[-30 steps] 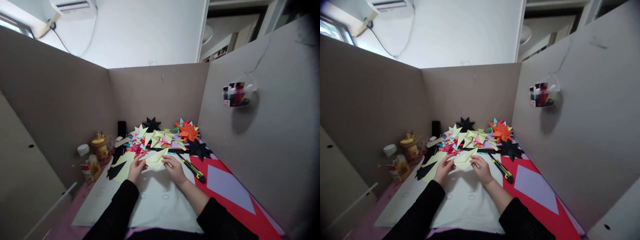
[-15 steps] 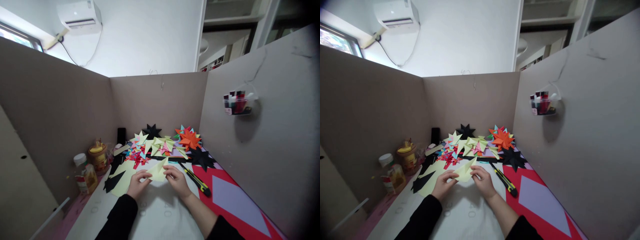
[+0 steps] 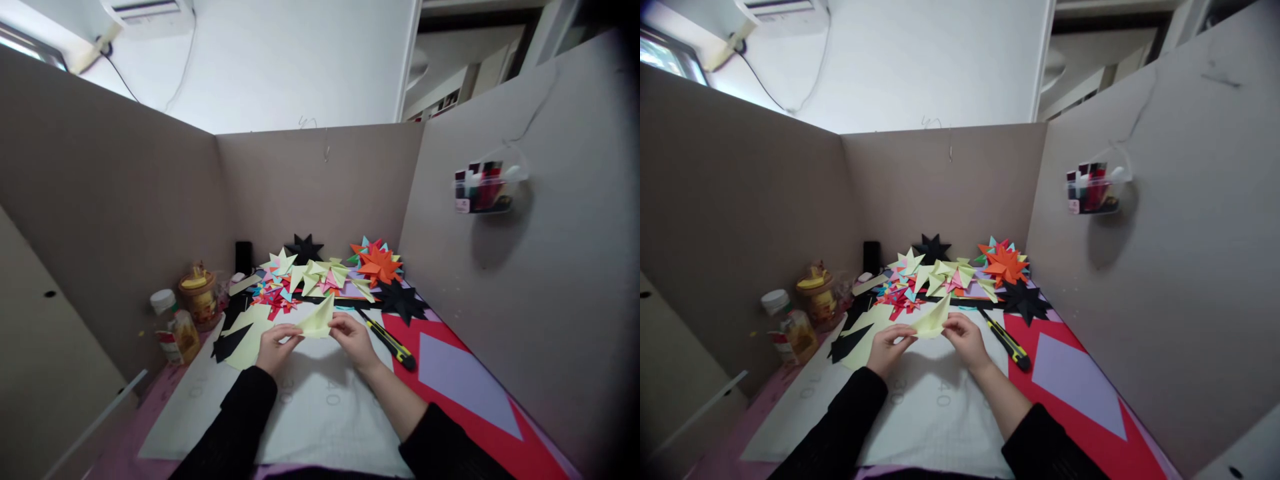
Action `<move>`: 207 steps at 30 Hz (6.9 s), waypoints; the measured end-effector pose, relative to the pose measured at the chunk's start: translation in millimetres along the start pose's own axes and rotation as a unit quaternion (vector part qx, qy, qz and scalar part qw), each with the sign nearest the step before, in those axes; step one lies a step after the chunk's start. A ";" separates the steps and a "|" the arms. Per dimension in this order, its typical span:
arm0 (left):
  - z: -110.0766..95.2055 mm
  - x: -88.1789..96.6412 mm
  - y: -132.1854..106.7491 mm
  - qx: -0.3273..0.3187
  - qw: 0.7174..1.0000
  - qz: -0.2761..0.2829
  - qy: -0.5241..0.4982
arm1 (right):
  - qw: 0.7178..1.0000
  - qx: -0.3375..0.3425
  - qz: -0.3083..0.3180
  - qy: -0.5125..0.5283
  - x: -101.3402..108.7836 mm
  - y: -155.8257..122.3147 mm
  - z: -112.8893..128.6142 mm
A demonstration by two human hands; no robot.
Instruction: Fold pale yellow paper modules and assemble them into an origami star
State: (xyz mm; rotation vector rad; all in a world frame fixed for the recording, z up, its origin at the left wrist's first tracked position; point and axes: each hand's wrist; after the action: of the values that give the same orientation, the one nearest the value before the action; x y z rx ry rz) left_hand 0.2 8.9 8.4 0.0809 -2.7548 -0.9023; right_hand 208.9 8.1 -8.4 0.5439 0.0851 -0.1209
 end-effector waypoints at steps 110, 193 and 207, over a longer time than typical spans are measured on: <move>-8.5 -17.9 -5.5 0.288 0.931 0.054 -0.217 | 0.991 -0.108 0.077 -0.035 -12.4 -11.1 3.1; 1.7 -14.1 -5.6 0.155 0.978 0.128 -0.056 | 0.981 -0.019 0.100 -0.168 -6.6 -6.2 24.0; -12.9 -8.5 -3.9 0.164 0.966 0.160 -0.116 | 0.965 0.103 0.107 -0.214 -2.8 -5.2 33.6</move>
State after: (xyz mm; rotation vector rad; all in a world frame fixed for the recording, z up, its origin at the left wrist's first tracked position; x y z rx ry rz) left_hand 11.5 -0.6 14.3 -0.4267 -2.9830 -0.3874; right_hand 207.1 -13.5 17.9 0.7204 -0.4118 -0.0337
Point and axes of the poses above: each hand's wrist, its own y-axis towards the middle knuckle, its own x-axis out of the back of the hand, z = x × y, and after that the axes turned 3 degrees about -z, right-handed
